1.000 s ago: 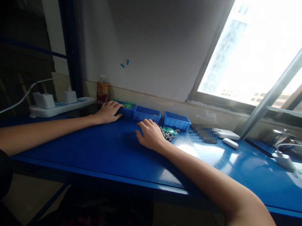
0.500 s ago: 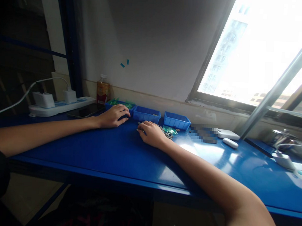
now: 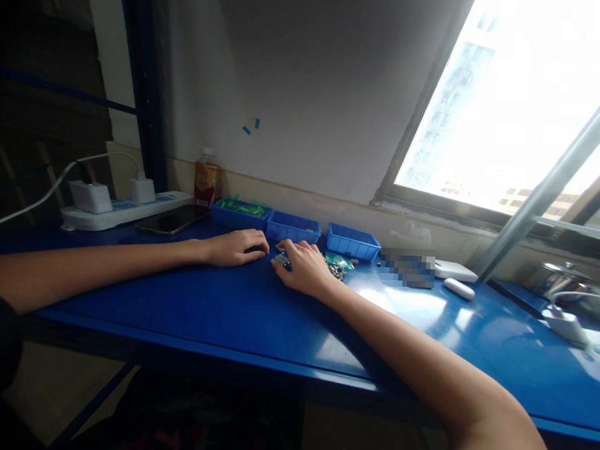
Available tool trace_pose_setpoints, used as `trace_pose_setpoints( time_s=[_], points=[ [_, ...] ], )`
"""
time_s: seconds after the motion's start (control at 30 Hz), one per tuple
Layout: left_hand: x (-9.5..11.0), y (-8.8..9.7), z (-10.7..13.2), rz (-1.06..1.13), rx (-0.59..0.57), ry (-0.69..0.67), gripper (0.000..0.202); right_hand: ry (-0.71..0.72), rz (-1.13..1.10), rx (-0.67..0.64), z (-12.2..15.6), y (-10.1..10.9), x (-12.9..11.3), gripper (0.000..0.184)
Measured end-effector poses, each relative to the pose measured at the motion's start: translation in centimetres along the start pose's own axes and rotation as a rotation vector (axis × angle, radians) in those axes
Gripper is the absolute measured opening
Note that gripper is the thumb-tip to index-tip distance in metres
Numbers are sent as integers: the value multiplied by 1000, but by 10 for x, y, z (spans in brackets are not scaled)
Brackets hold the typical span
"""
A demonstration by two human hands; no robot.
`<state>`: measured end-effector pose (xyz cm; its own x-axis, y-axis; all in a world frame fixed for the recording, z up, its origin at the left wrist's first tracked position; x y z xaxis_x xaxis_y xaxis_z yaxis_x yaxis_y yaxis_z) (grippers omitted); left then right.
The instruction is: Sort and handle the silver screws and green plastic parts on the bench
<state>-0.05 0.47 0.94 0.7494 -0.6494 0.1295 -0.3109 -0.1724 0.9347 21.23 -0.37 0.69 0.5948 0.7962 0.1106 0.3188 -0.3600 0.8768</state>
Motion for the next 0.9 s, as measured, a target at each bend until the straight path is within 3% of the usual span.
trace_pose_setpoints(
  time_s=[0.9],
  points=[
    [0,-1,0,16,5,-2,25,-63,-144,30,-1,-3,1,40]
  ],
)
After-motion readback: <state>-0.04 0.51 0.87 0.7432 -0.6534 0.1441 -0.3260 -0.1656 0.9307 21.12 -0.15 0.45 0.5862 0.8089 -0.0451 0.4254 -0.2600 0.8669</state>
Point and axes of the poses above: each hand's wrist, its own z-axis away from the middle knuckle, its own y-axis out of the back of the hand, x = y × z, the point moved 1 cm from there along -z, towards the middle knuckle, and after that the axes turned 7 degrees about y, right-handed, at the moved point
